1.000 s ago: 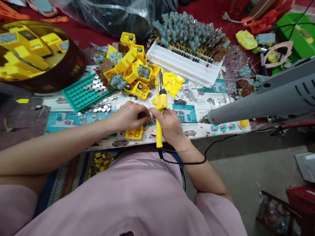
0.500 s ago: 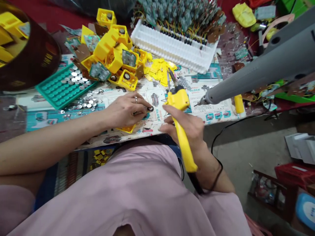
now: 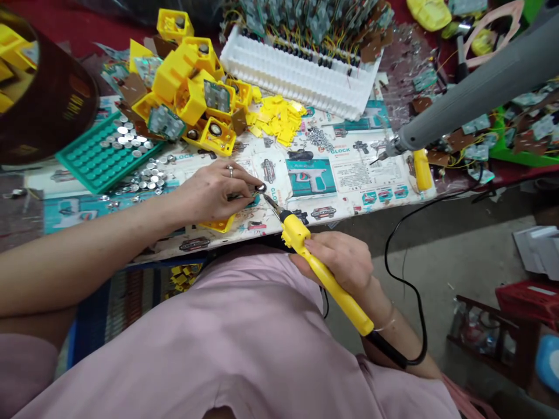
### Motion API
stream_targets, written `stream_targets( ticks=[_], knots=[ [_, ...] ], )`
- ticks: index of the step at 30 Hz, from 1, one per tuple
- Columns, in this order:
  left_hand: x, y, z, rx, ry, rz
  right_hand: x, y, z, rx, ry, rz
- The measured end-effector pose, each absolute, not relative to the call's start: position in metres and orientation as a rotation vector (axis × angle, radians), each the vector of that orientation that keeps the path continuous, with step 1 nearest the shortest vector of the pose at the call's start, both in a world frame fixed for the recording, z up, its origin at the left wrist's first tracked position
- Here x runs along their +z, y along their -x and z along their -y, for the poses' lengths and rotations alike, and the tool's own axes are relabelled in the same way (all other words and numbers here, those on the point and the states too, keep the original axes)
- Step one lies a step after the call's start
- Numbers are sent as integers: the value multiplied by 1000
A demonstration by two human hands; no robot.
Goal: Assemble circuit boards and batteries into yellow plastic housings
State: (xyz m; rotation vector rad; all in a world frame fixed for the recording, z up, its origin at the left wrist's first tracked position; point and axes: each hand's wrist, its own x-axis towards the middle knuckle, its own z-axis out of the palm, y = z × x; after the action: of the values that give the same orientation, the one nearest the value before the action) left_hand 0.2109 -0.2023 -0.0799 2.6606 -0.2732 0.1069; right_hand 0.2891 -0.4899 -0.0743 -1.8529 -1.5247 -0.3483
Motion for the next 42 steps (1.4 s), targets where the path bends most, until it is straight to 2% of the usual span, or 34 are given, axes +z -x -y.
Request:
stream_targets(
  ticks=[8, 19, 28, 35, 42],
  knots=[
    [-81, -211, 203, 109, -2655, 255, -64, -296, 472, -489, 1752, 1707],
    [-76, -212, 202, 31, -2649, 220, -33, -299, 473, -343, 1917, 1974],
    [-76, -211, 203, 29, -2658, 187, -40, -309, 463, -490, 1692, 1945],
    [-75, -207, 203, -13, -2617, 174, -34, -311, 459, -468, 1773, 2030],
    [-75, -204, 198, -39, -2610, 230, -53, -311, 490, -596, 1772, 1573]
  ],
)
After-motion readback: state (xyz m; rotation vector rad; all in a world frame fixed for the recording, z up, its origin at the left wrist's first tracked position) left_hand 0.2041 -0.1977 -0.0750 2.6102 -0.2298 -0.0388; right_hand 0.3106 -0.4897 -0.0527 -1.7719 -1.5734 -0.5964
